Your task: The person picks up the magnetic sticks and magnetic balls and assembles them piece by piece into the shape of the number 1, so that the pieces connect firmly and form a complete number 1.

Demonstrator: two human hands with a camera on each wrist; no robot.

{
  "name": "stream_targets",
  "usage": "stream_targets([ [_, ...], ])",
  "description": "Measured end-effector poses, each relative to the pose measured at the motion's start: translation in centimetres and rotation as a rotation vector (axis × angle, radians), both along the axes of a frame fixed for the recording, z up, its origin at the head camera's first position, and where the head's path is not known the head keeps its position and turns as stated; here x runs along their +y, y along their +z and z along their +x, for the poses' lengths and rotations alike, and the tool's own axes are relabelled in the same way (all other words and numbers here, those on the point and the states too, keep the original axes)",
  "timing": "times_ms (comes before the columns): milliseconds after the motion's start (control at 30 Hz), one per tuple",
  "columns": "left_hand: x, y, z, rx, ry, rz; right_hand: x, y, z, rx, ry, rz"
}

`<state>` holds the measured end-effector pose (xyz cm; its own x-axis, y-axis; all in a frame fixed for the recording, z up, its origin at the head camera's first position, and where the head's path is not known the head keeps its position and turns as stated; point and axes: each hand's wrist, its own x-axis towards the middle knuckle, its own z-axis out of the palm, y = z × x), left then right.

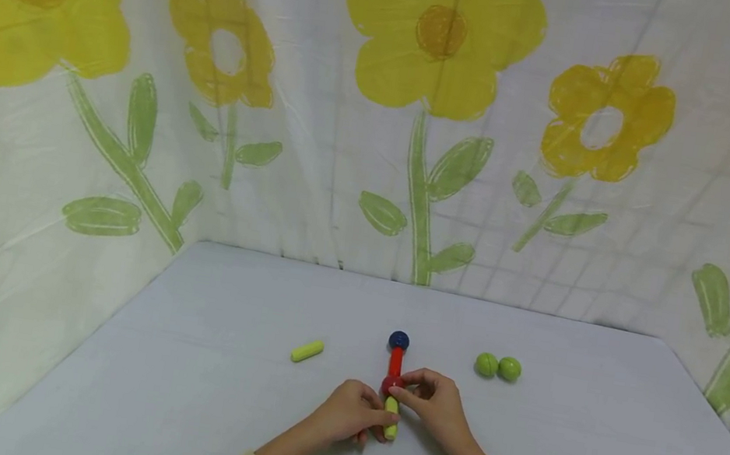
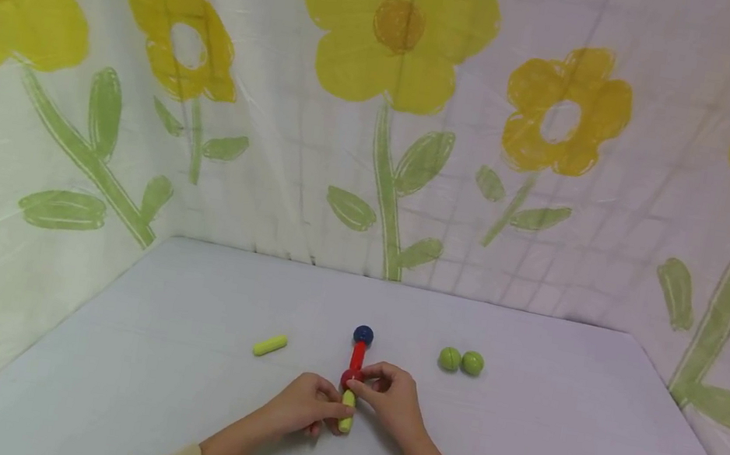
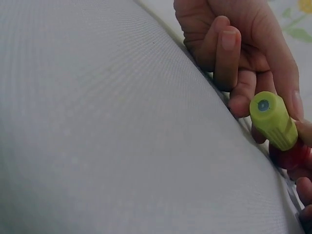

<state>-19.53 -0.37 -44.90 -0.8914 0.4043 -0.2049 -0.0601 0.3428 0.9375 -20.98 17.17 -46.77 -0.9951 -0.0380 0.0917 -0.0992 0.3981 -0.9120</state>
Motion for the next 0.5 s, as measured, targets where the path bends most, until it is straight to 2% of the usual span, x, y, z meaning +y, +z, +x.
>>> stream_targets([
  [500,-0.16,0.2,0.04,-0.021,0.004,-0.004,0.06,0.04,0.06,0.01,0.017,0.007],
])
